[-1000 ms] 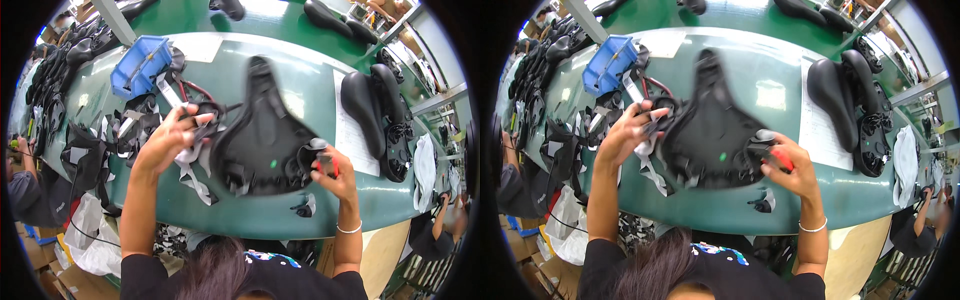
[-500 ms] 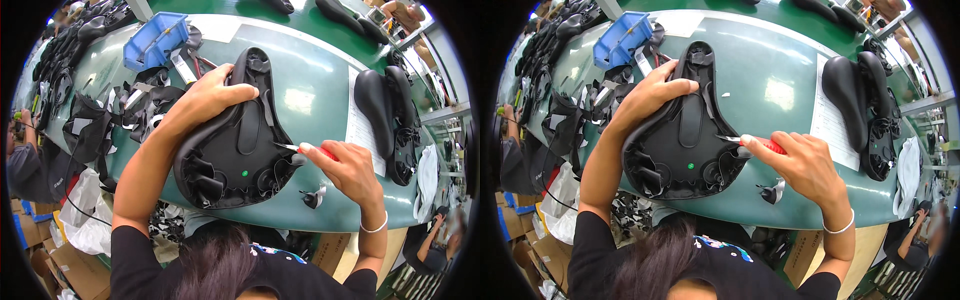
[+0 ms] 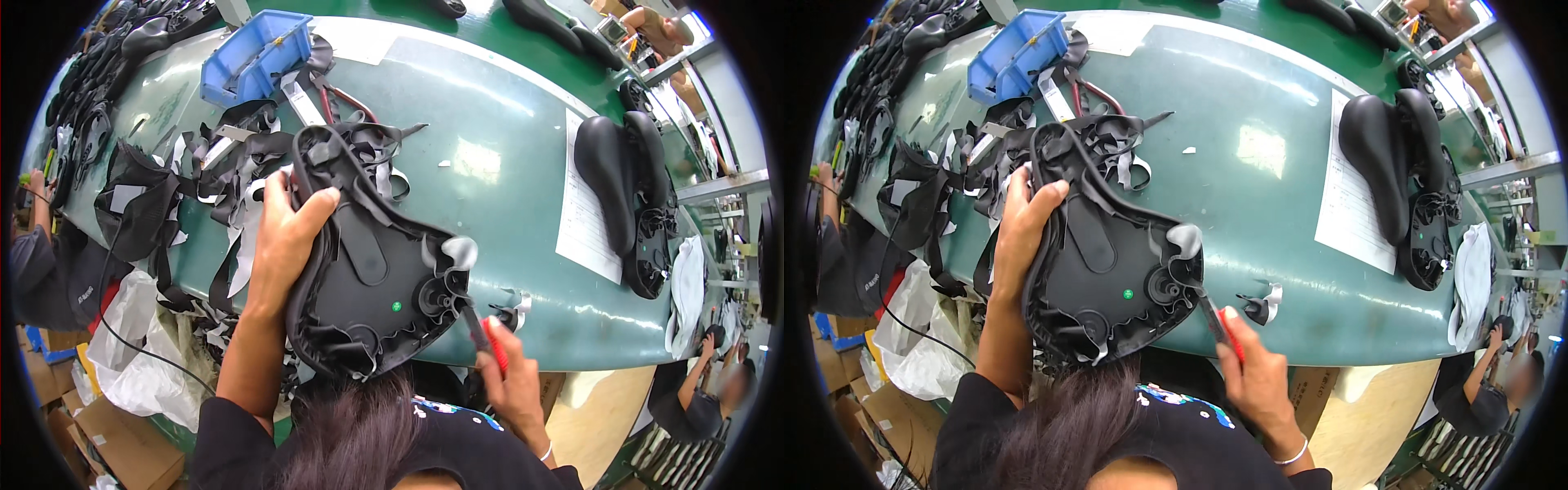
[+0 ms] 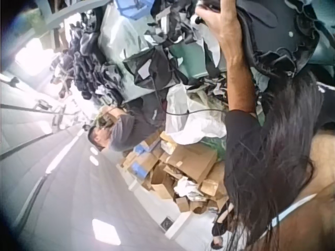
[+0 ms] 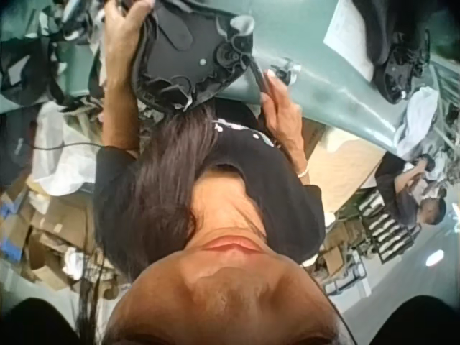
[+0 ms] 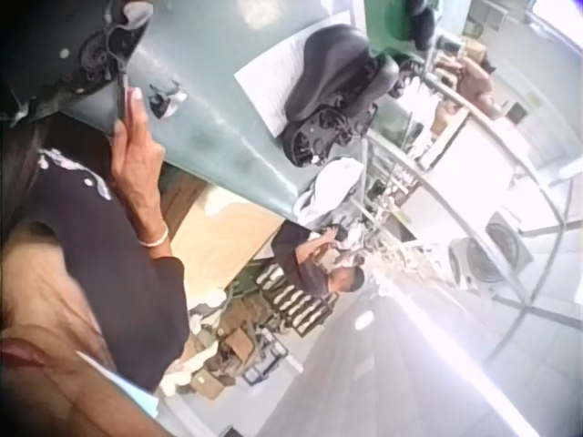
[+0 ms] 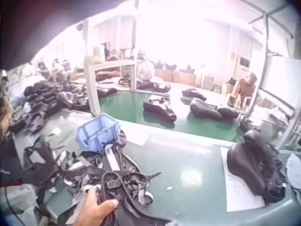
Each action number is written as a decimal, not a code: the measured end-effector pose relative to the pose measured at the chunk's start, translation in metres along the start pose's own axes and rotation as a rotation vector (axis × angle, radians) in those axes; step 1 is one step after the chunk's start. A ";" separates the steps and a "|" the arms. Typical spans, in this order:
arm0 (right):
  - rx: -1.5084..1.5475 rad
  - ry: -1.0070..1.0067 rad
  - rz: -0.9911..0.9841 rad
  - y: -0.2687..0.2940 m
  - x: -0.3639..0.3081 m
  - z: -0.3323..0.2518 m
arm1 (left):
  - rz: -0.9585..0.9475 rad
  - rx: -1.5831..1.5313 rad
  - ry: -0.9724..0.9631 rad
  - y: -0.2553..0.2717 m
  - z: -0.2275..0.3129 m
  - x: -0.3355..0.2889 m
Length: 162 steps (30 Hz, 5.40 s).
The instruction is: The person uses a red utility knife to trim excess black fabric and white backing material from the underside of bicycle seats. They repeatedly pick up seats from a green workbench, cut the overhanging material around the edges, and place the seats back down. The process is repeated for multiple seats throughout the clip.
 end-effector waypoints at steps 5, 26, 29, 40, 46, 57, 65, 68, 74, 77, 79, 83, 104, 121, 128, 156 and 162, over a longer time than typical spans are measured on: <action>0.162 0.179 0.196 -0.001 0.080 -0.030 | 0.139 -0.126 -0.068 0.011 0.002 -0.031; -0.132 0.359 -0.010 0.036 0.108 -0.004 | -0.639 0.752 -0.783 -0.085 0.027 0.006; -0.381 0.380 -0.090 0.017 0.117 -0.009 | -0.592 0.615 -0.676 -0.082 0.026 0.011; -0.398 0.040 -0.007 0.002 0.080 -0.030 | -0.536 -0.081 -0.576 -0.057 0.046 0.007; -0.641 0.028 -0.034 0.005 0.123 -0.041 | -0.097 0.921 -1.208 -0.073 0.055 0.038; -0.589 0.416 -0.263 0.049 0.168 -0.024 | -0.375 -0.269 0.007 -0.033 0.011 0.004; -0.871 0.426 -0.330 0.042 0.123 -0.047 | -0.709 -0.405 -0.723 0.034 0.082 -0.005; -0.811 0.279 -0.301 0.047 0.071 -0.045 | -0.799 -0.749 -0.509 0.044 0.108 0.023; -0.641 0.201 -0.322 0.046 0.091 -0.042 | -0.818 1.097 -1.141 -0.059 0.039 0.027; -0.609 0.275 -0.274 0.045 0.091 -0.031 | -1.153 0.487 -0.869 -0.102 0.039 0.017; -0.692 0.292 -0.246 0.043 0.081 -0.031 | -1.052 0.164 -0.352 -0.113 0.047 0.023; -0.474 0.079 -0.211 0.035 0.034 -0.029 | -0.584 -0.777 -0.387 -0.082 0.063 0.043; 0.465 0.004 0.701 0.110 0.197 0.039 | -0.530 0.082 0.139 -0.071 0.009 0.117; 0.864 -0.241 0.372 0.111 0.635 0.215 | 0.221 0.398 -0.210 -0.189 0.097 0.508; 0.972 -0.163 0.502 0.096 0.654 0.235 | 0.042 -0.105 -0.137 -0.181 0.092 0.561; -0.932 -0.041 0.337 0.152 0.502 0.224 | 0.006 0.586 -0.843 -0.051 0.098 0.118; -0.776 0.413 0.254 0.189 0.374 0.083 | 0.076 0.231 -0.121 -0.048 0.027 0.122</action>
Point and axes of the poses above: each hand's wrist, its own x-axis towards the middle knuckle, its own y-axis out of the back of the hand, z = x × y, the point moved 5 cm from there along x, towards the middle knuckle, and after that the axes turned 1 degree about -y, right-handed, at the moved point
